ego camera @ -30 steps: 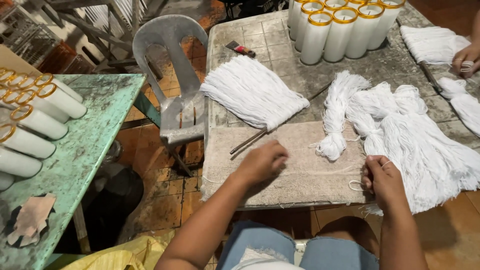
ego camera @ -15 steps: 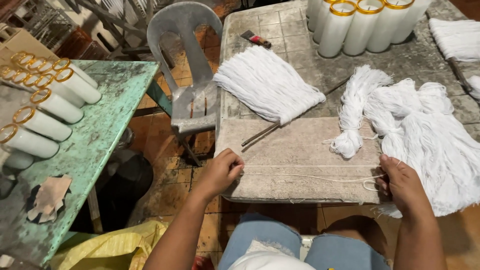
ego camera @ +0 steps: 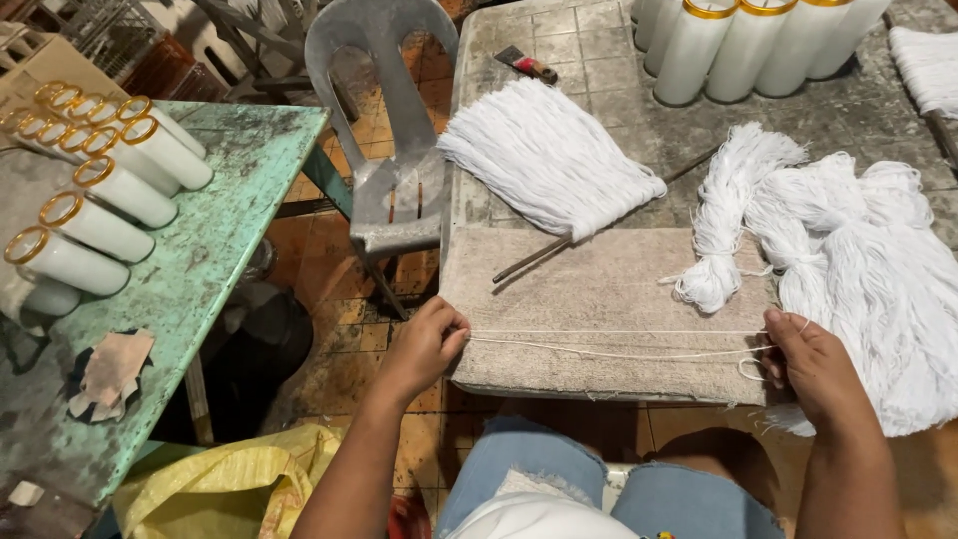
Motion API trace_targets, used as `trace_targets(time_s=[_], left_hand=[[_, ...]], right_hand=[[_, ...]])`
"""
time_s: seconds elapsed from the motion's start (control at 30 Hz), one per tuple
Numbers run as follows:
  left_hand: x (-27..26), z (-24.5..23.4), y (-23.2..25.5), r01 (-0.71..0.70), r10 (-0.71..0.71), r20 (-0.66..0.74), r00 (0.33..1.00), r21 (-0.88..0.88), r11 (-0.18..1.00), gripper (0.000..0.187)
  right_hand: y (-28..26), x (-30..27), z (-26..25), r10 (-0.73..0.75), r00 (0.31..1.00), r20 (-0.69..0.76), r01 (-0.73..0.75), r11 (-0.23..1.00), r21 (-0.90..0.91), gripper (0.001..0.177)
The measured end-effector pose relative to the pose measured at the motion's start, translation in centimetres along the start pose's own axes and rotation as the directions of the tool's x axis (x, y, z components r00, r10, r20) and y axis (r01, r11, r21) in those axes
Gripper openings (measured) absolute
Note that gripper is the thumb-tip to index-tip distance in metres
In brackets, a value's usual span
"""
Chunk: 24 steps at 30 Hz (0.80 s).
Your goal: Tying bundles of cotton wicks onto a metal rod in preparation for wax dipping.
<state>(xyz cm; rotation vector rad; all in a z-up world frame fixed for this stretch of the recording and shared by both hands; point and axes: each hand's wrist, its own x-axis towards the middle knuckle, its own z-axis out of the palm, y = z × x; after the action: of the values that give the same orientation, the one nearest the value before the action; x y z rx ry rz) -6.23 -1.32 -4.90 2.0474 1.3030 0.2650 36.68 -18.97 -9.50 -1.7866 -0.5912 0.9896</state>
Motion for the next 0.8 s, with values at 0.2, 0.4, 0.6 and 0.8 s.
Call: trace_targets(time_s=[0.2,0.4,0.6,0.8], left_hand=[[0.0,0.3,-0.9,-0.029,0.028,-0.042,0.999,-0.01,1.0,0.012],[0.1,1.2,-1.6,-0.082,0.083,-0.06,0.995,0.025,0.996,0.012],[0.6,3.7,-3.5,-0.237,0.305,-0.164,0.938,0.337,0.911,0.007],[0.6,3.8,-3.4,-0.345,0.423,-0.206,0.882,0.328,0.88,0.011]], right_hand=[[0.5,0.4,-0.2,-0.022,1.0,-0.006,0.022,0.999,-0.024,0.043],[0.8,0.6,-0.2,-0.022,1.0,-0.023,0.019,0.996,-0.089,0.045],[3.0,1.8,-1.8,0.061,0.993,0.103,-0.084,0.968,0.237,0.044],[3.8,0.5,-4.7,-0.33,0.827,0.454,-0.122,0.684,0.719,0.054]])
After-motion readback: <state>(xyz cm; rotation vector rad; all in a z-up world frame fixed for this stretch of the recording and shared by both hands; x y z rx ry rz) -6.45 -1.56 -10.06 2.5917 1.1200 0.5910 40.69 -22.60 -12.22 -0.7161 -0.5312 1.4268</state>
